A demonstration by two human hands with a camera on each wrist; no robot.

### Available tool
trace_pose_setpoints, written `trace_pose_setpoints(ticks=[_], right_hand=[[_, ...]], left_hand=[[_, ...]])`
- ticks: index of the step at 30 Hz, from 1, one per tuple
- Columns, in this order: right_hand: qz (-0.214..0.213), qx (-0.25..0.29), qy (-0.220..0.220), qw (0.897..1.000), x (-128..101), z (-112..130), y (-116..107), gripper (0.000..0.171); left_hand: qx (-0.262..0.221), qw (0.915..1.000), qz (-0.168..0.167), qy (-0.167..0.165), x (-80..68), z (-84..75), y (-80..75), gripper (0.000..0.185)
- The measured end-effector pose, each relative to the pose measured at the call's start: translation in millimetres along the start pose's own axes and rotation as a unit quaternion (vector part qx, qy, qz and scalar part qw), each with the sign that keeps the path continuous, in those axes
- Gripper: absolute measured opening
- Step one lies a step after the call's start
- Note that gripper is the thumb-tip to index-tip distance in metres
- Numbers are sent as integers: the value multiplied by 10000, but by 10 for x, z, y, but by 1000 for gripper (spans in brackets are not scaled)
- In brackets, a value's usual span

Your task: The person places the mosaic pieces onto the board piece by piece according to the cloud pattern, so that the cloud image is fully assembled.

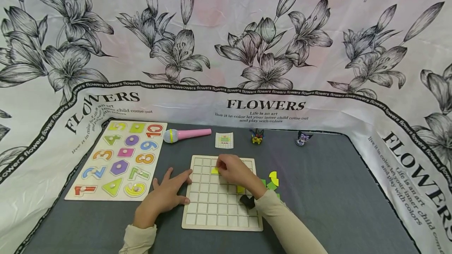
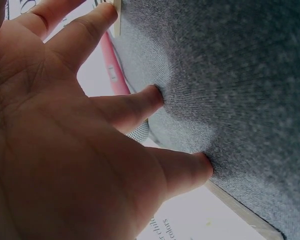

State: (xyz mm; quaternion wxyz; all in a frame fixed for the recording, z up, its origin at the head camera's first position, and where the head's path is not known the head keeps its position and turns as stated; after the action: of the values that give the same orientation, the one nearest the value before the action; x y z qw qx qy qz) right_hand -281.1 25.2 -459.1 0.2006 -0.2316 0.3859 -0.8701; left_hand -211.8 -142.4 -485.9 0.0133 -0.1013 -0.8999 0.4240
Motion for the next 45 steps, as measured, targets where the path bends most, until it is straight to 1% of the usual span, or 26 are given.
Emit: trace_pose_setpoints(ticks=[4,11,14,17,25,30,35,39,45], right_hand=[[-233,138,206,9994,-156,-73,-152,8],[-695,212,360,9967,-416,-235,-447,8],[-878,164,569,9944,-535,-321,-572,8],[-1056,103,829,9909,-654,-431,-693,8],[-1441,-135,1177,9825,-957,-714,-1033,10],[-1461,-265,1456,9781,-1127,-877,-1162,10],[-1373,-354,1610,9767,-1226,-996,-1205,11],[-1291,-390,1676,9766,-1255,-1080,-1200,13],[-997,-404,1751,9787,-1252,-1168,-1127,18]], left_hand=[[-17,10000,19,-18,-3,-3,10,69],[0,10000,37,-44,-2,10,8,76],[61,10000,61,-37,-3,-1,8,81],[91,9999,73,-33,-3,-14,10,81],[13,10000,72,-63,-5,-25,7,81],[-30,10000,77,-52,-18,-22,9,81],[-61,10000,61,-20,-22,-21,1,79],[-52,10000,55,-18,-15,-15,3,79],[8,9999,84,-60,-2,0,29,80]])
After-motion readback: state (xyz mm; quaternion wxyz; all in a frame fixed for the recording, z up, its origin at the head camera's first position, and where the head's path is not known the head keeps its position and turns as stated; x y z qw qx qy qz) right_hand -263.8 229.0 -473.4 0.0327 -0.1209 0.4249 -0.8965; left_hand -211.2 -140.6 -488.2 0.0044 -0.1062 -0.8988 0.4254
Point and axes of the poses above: each hand's wrist, its own x-axis towards the middle knuckle, its own y-axis out of the palm, z = x × y, the point moved 10 cm from there along x, towards the middle knuckle, and after that the axes turned 9 degrees about -z, right-handed, at the moved point
